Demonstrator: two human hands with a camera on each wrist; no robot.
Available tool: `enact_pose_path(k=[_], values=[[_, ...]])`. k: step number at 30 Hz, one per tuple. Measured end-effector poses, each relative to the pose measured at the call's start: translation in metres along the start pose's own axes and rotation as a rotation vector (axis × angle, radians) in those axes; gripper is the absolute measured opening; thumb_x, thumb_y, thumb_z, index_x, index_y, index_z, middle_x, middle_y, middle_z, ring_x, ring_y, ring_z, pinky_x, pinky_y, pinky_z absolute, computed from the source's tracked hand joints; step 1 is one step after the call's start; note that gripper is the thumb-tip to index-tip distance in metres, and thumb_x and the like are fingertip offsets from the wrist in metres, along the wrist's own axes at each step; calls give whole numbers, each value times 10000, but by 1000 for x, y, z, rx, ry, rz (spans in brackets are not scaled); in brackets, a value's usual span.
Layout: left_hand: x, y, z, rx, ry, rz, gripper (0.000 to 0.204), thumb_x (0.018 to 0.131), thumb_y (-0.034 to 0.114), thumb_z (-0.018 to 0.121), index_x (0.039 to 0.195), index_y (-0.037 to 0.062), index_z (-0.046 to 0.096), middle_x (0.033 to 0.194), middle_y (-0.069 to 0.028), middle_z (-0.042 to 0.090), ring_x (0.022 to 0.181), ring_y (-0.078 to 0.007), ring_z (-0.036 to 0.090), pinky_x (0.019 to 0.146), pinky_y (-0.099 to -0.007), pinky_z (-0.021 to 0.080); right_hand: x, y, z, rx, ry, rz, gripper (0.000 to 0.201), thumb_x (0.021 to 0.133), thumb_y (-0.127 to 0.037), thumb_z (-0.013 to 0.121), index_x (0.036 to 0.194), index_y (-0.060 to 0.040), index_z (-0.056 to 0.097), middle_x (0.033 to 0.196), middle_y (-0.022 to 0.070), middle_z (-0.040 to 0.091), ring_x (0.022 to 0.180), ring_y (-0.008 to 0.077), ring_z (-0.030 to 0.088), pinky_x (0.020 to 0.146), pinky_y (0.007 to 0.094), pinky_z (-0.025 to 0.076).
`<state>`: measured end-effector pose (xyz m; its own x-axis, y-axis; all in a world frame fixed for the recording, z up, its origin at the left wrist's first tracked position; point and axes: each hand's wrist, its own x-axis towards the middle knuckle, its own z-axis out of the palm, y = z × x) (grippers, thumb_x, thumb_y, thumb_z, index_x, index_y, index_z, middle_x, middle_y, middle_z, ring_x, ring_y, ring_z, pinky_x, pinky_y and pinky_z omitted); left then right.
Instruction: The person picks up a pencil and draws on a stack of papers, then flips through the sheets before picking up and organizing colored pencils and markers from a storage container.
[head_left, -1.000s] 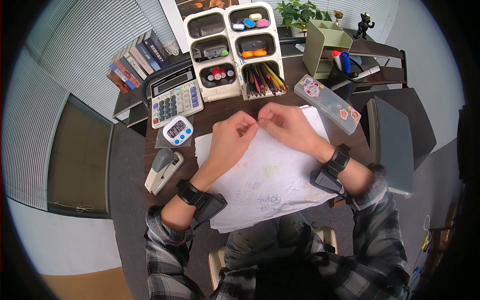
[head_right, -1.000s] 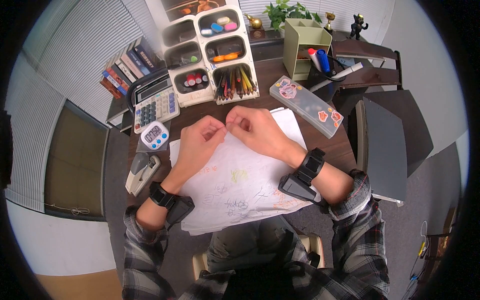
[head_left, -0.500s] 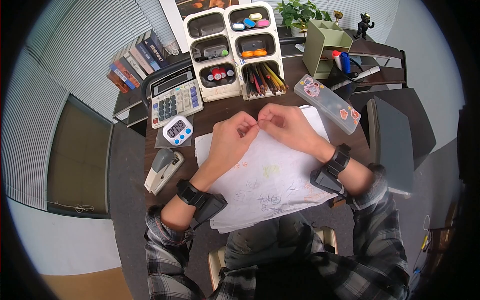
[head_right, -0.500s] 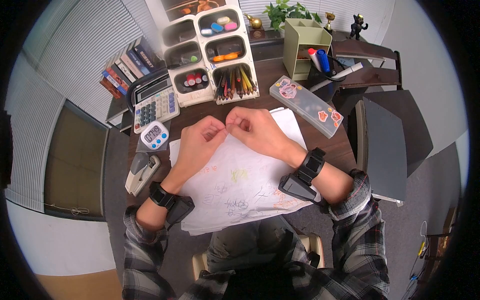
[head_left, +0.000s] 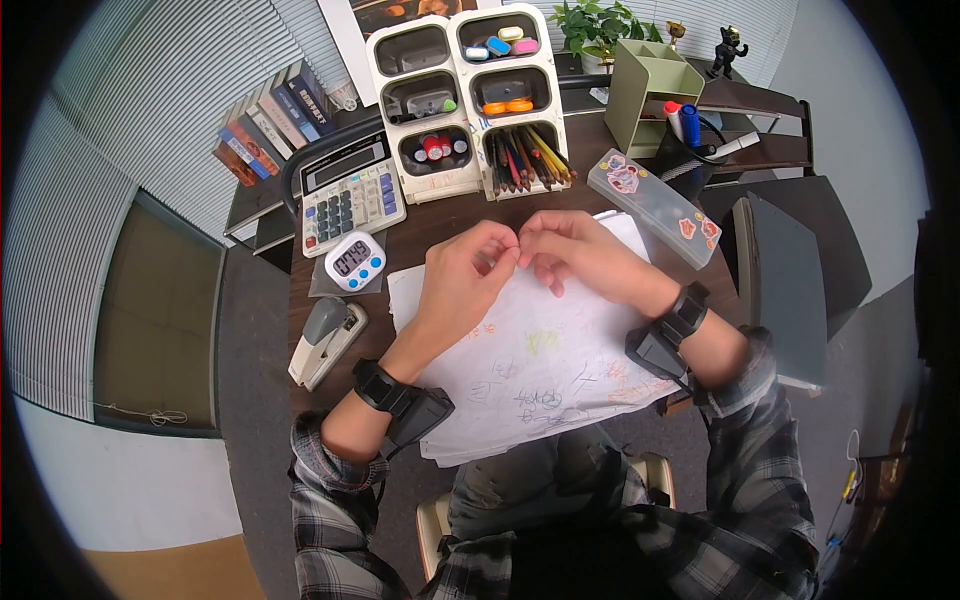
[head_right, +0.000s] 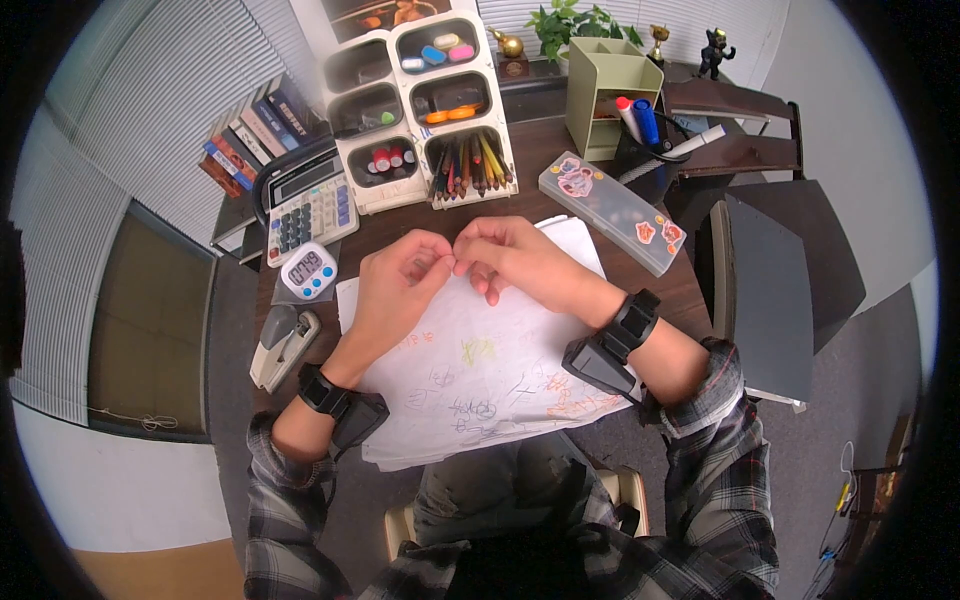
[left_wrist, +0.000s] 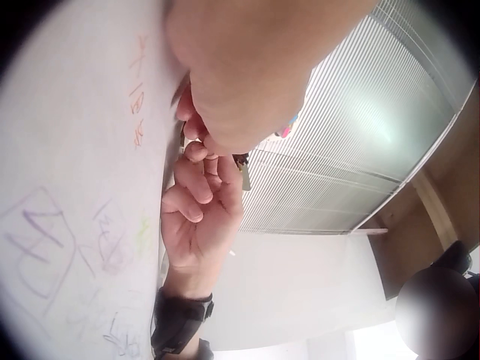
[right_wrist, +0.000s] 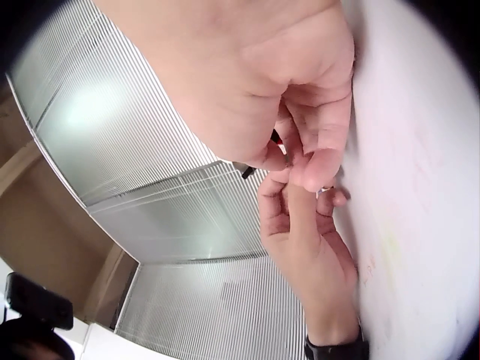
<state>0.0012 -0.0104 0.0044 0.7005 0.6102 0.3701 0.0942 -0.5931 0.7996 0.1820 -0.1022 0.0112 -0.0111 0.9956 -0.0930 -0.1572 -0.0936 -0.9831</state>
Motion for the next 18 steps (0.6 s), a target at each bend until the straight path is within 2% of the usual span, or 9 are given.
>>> enact_pose_path(k=[6, 18], values=[[1, 1, -1, 13, 33, 41, 110, 875, 59, 712, 971, 12, 685, 866, -86, 736, 766, -149, 711, 678, -269, 554, 1, 1, -2, 28, -7, 5, 195, 946, -162, 618, 1031, 13, 625, 920, 69, 662, 701, 90, 601, 558, 242, 530], [1, -5, 0, -26, 27, 42, 102, 898, 56, 684, 978, -8, 679, 855, -85, 735, 768, -130, 711, 668, -264, 559, 1, 1, -2, 96, -17, 19, 183, 955, -158, 629, 1030, 10, 630, 927, 70, 669, 705, 91, 600, 575, 245, 534]])
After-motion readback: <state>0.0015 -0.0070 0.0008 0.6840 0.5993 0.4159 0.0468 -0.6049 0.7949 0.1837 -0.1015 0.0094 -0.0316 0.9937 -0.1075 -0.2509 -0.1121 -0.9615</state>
